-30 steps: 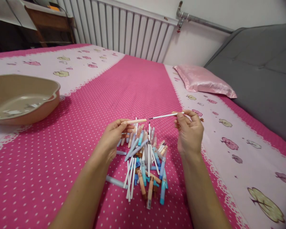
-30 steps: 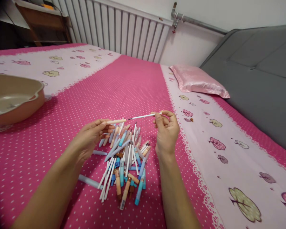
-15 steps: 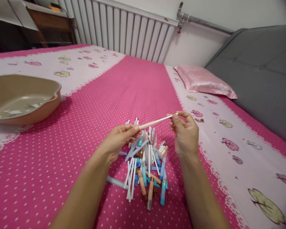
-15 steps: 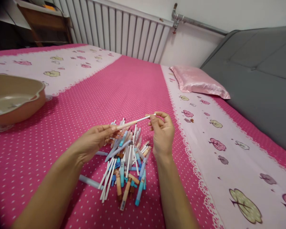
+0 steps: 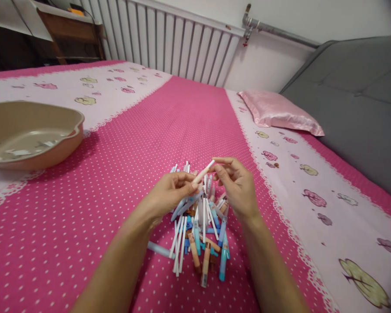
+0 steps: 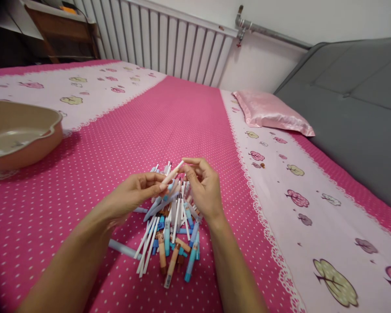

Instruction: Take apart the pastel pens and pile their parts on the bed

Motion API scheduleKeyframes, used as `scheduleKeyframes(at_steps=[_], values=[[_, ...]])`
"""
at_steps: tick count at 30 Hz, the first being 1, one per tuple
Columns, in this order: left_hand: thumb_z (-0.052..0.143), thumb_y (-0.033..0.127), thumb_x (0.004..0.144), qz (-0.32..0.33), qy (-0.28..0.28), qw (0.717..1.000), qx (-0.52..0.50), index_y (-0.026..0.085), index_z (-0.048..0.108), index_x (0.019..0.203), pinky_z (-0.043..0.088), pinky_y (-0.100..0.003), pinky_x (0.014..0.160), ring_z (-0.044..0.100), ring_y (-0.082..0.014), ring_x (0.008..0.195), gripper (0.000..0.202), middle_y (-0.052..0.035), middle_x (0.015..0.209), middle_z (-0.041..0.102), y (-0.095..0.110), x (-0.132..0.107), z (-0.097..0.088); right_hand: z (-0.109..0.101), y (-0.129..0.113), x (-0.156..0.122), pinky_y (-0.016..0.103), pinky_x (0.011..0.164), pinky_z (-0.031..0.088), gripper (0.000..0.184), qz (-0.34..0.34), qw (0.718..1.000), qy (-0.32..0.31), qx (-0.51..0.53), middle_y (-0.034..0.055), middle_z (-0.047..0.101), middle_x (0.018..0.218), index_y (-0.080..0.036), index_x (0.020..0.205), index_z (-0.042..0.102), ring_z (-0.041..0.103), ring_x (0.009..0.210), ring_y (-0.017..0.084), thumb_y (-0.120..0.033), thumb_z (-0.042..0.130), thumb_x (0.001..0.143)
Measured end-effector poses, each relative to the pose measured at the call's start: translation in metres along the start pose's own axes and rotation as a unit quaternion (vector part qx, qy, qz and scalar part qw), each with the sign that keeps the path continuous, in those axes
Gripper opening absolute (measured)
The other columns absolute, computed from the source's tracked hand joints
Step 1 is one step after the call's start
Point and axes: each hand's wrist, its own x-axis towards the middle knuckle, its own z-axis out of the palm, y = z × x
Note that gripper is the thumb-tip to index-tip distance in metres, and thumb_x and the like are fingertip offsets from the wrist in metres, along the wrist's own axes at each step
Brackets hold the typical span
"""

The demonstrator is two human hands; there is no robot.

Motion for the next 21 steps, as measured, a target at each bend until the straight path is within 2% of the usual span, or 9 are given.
scheduleKeyframes(at_steps=[2, 4, 6, 8, 11, 14, 18, 21], values=[[0.061, 0.033, 0.074, 0.011, 0.044, 0.999, 0.009, 0.014, 0.062, 0.081, 0.043, -0.025, 0.064, 0.057, -0.0128, 0.068, 0.020, -0.0028, 0.075, 0.064, 0.001, 0.001, -0.002, 0.000, -0.001, -0.001, 0.029, 0.065, 0.049, 0.029, -0.008, 0.999, -0.035, -0.020, 0.0049, 0.069, 0.093, -0.023, 0.114, 0.056, 0.061, 0.073, 0.014, -0.033, 0.053, 0.087], [0.056, 0.031, 0.076, 0.017, 0.121, 0.992, 0.015, 0.014, 0.060, 0.081, 0.043, -0.024, 0.061, 0.056, -0.0125, 0.066, 0.018, -0.0025, 0.073, 0.063, 0.001, 0.003, -0.004, 0.002, 0.001, -0.001, 0.034, 0.073, 0.050, 0.040, -0.022, 0.996, -0.065, -0.055, 0.0066, 0.067, 0.104, -0.026, 0.128, 0.046, 0.062, 0.085, 0.017, -0.031, 0.051, 0.089], [0.054, 0.029, 0.076, 0.022, 0.197, 0.980, 0.019, 0.013, 0.059, 0.081, 0.042, -0.023, 0.057, 0.056, -0.0127, 0.064, 0.017, -0.0025, 0.073, 0.062, 0.000, 0.006, -0.007, 0.004, 0.005, -0.002, 0.038, 0.084, 0.048, 0.044, -0.042, 0.987, -0.105, -0.116, 0.0075, 0.063, 0.114, -0.027, 0.133, 0.041, 0.060, 0.100, 0.019, -0.030, 0.048, 0.090], [0.053, 0.029, 0.074, 0.034, 0.239, 0.970, 0.021, 0.013, 0.059, 0.080, 0.041, -0.024, 0.055, 0.055, -0.0132, 0.062, 0.017, -0.0028, 0.073, 0.062, -0.002, 0.009, -0.011, 0.007, 0.011, -0.003, 0.041, 0.092, 0.043, 0.042, -0.064, 0.968, -0.160, -0.184, 0.0078, 0.059, 0.122, -0.026, 0.133, 0.042, 0.054, 0.111, 0.020, -0.030, 0.045, 0.091], [0.053, 0.031, 0.072, 0.045, 0.243, 0.968, 0.034, 0.014, 0.059, 0.077, 0.041, -0.025, 0.055, 0.055, -0.0140, 0.061, 0.019, -0.0034, 0.073, 0.063, -0.006, 0.012, -0.014, 0.012, 0.023, -0.005, 0.042, 0.101, 0.036, 0.040, -0.090, 0.935, -0.217, -0.266, 0.0078, 0.055, 0.128, -0.023, 0.131, 0.045, 0.047, 0.119, 0.022, -0.031, 0.042, 0.092], [0.052, 0.032, 0.072, 0.050, 0.238, 0.969, 0.049, 0.015, 0.058, 0.074, 0.041, -0.024, 0.054, 0.055, -0.0143, 0.062, 0.018, -0.0028, 0.071, 0.061, -0.009, 0.013, -0.014, 0.016, 0.032, -0.007, 0.043, 0.104, 0.031, 0.038, -0.084, 0.913, -0.240, -0.319, 0.0083, 0.053, 0.130, -0.020, 0.128, 0.048, 0.043, 0.123, 0.022, -0.031, 0.038, 0.093], [0.051, 0.033, 0.072, 0.042, 0.237, 0.969, 0.053, 0.016, 0.057, 0.073, 0.039, -0.023, 0.052, 0.053, -0.0136, 0.057, 0.018, -0.0007, 0.065, 0.057, -0.009, 0.012, -0.013, 0.016, 0.033, -0.007, 0.039, 0.101, 0.034, 0.040, -0.060, 0.909, -0.244, -0.333, 0.0094, 0.053, 0.128, -0.017, 0.129, 0.045, 0.047, 0.118, 0.021, -0.023, 0.034, 0.091], [0.051, 0.033, 0.072, 0.047, 0.235, 0.969, 0.053, 0.015, 0.058, 0.072, 0.039, -0.023, 0.052, 0.053, -0.0141, 0.059, 0.018, -0.0006, 0.065, 0.057, -0.009, 0.012, -0.013, 0.013, 0.031, -0.006, 0.039, 0.098, 0.036, 0.040, -0.045, 0.913, -0.227, -0.337, 0.0100, 0.054, 0.123, -0.017, 0.125, 0.049, 0.048, 0.114, 0.021, -0.020, 0.036, 0.087]])
